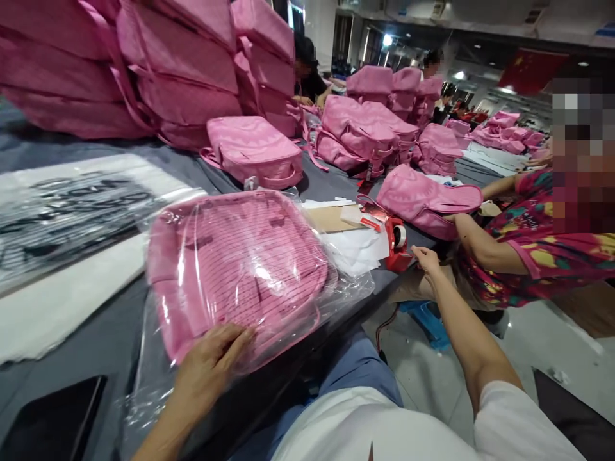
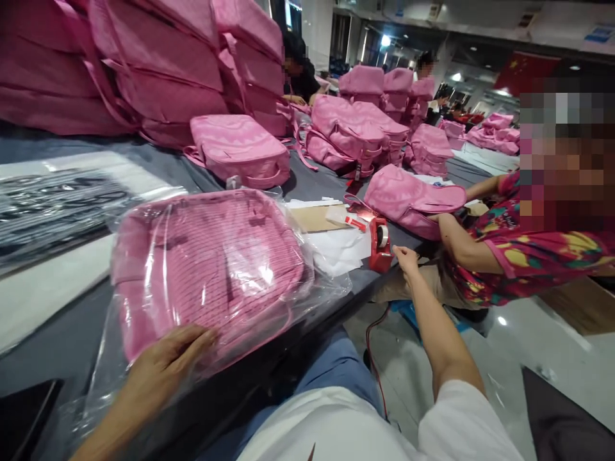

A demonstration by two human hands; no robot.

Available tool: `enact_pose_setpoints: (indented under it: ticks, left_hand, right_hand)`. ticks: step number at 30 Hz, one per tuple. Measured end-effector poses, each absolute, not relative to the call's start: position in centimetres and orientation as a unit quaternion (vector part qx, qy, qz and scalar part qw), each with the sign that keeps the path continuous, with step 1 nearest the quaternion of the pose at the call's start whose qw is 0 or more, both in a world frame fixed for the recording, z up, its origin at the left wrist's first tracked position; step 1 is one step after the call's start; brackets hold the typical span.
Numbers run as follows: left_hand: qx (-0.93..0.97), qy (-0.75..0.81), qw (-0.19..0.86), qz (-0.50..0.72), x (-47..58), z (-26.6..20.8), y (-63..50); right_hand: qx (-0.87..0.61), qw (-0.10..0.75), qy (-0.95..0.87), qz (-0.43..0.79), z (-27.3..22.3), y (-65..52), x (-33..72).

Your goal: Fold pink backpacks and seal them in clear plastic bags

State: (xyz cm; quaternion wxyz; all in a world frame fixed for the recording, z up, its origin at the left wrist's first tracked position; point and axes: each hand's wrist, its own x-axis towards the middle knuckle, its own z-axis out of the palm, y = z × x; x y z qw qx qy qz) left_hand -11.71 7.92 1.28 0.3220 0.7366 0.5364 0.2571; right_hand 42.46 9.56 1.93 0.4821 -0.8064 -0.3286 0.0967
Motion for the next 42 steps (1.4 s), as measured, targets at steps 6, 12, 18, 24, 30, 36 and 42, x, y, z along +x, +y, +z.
enact_pose_setpoints:
  ticks: [6, 12, 18, 24, 30, 36, 42]
  left_hand:
    - [0.74, 0.541, 0.317, 0.243, -11.6, 1.7, 7.9]
    - [0.742, 0.543, 0.32, 0.228, -11.4, 1.9, 8.2]
    - [0.739, 0.543, 0.325, 0.231, -11.3, 2.0, 8.2]
    - [0.735, 0.531, 0.326, 0.268, -10.7, 2.6, 7.5]
    - [0.724, 0.545, 0.317, 0.278, -10.6, 2.4, 7.9]
    - [0.734, 0.534, 0.317, 0.274, -10.7, 1.9, 8.2]
    - [0.746, 0.521, 0.313, 0.273, -10.9, 1.8, 8.3]
  right_hand:
    - [-0.81, 0.476, -0.321, 0.118, 1.7, 11.4, 40.9]
    - [-0.795, 0.489, -0.351, 0.076, 2.9, 8.8, 39.6]
    - [-0.724, 0.573, -0.302, 0.238, 0.6, 5.1, 36.1]
    - [-0.607, 0.567, -0.382, 0.405, 2.5, 5.5, 30.8]
    - [-0.443, 0.411, -0.666, 0.437, 9.1, 6.6, 24.0]
    - [-0.298, 0.019, -0.938, 0.175, 10.7, 12.1, 15.3]
    - [-0.43, -0.063, -0.896, 0.092, 9.9, 15.8, 14.7]
